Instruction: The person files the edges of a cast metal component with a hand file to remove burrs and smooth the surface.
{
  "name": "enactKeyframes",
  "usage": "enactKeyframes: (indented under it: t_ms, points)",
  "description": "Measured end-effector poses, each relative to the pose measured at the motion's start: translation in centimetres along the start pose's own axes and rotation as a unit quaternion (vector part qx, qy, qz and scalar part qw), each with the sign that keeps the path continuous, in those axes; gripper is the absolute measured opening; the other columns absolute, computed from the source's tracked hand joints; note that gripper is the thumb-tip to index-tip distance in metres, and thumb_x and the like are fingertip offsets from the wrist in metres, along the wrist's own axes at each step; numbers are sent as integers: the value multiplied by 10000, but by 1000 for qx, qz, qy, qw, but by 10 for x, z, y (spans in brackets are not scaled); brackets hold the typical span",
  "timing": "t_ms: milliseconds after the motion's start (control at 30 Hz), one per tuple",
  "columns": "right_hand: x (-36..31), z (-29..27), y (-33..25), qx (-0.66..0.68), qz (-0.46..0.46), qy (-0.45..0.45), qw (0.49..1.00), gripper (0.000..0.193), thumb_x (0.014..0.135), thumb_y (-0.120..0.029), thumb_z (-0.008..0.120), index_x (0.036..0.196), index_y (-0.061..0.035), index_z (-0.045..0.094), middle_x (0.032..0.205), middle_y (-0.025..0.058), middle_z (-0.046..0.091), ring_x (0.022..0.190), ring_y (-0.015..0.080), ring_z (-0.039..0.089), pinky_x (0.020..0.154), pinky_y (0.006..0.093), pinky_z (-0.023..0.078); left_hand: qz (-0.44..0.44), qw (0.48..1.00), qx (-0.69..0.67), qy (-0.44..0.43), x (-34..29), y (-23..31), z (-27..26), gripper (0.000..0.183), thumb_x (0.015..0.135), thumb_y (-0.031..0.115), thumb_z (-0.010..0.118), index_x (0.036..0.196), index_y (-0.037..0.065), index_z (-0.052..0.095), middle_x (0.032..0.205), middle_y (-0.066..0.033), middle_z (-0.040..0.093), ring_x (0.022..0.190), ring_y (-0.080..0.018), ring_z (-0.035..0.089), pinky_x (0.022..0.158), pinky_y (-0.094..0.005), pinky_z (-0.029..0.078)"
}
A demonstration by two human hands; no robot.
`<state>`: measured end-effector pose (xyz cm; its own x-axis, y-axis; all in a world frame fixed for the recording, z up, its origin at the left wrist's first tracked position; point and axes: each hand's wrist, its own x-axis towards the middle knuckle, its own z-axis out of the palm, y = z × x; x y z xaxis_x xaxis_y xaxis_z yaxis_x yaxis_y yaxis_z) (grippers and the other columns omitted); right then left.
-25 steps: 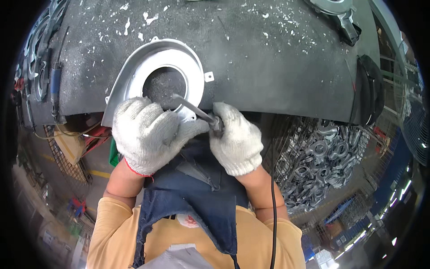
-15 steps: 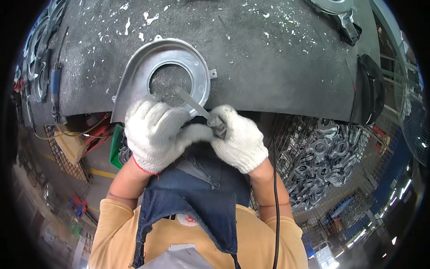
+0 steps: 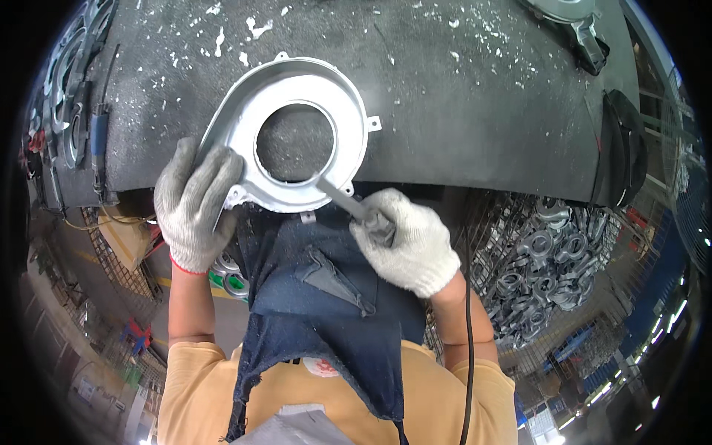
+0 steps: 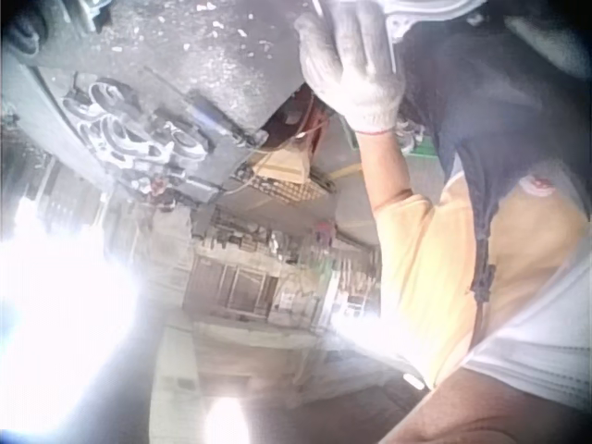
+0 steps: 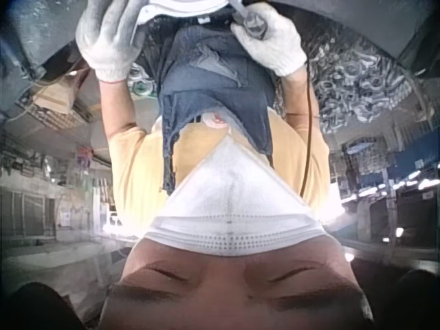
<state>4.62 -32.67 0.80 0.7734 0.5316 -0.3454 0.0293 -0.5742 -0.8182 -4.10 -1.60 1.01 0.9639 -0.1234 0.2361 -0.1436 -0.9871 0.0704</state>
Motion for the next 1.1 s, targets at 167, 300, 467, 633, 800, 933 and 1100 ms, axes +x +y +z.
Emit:
enactKeyframes:
  t_ms: [167,300,467,633,800,933,1100]
  points:
    - [9,4,-26,-50,-54,55,996,224,848,-85,856,1022,-78,715,928,133,773,768,317,784,669,390,630,39,997,-62,35,18,-1,-31,505,678,336,875,1152,162,858,1184,-24,795,1219,-303,717,1029,-517,584]
    - [26,14,-27,-107,-191,145,965,207,816,-49,836,979,-66,711,836,109,735,675,323,748,620,396,610,52,995,-75,34,29,-3,-42,322,888,357,713,1059,129,865,1034,-44,822,1102,-290,768,989,-511,600]
    - [23,-4,-20,-40,-89,-46,994,211,862,-140,847,1044,-104,747,889,136,772,790,366,776,714,431,638,64,995,-76,-8,42,-14,-57,307,822,337,812,1052,139,852,1012,-29,810,1105,-281,775,914,-475,597]
    - [27,-47,-20,-170,-86,-330,925,163,929,-255,770,1049,-146,752,850,153,765,842,409,768,751,498,618,202,979,-16,-19,48,-12,-70,421,739,335,850,1095,110,829,1008,-3,749,1051,-240,736,817,-451,580]
    - [7,-70,-22,-189,-24,-382,904,188,916,-249,790,1077,-171,730,796,151,743,789,407,755,708,493,607,268,963,-3,-41,68,-11,-80,488,598,269,734,1032,56,798,1018,-69,711,1049,-263,706,735,-400,578]
    - [27,-87,-51,-256,70,-365,892,260,906,-271,787,1141,-167,748,926,154,793,913,389,784,799,486,626,239,964,4,-113,77,9,-87,439,729,308,803,1092,61,812,1000,-47,760,1118,-256,725,786,-424,615]
    - [33,-92,-47,-262,61,-427,864,256,909,-271,790,1135,-151,779,970,152,807,944,373,791,815,473,636,278,956,14,-96,91,21,-98,407,714,273,772,1046,37,795,982,-51,742,1105,-238,721,729,-389,586]
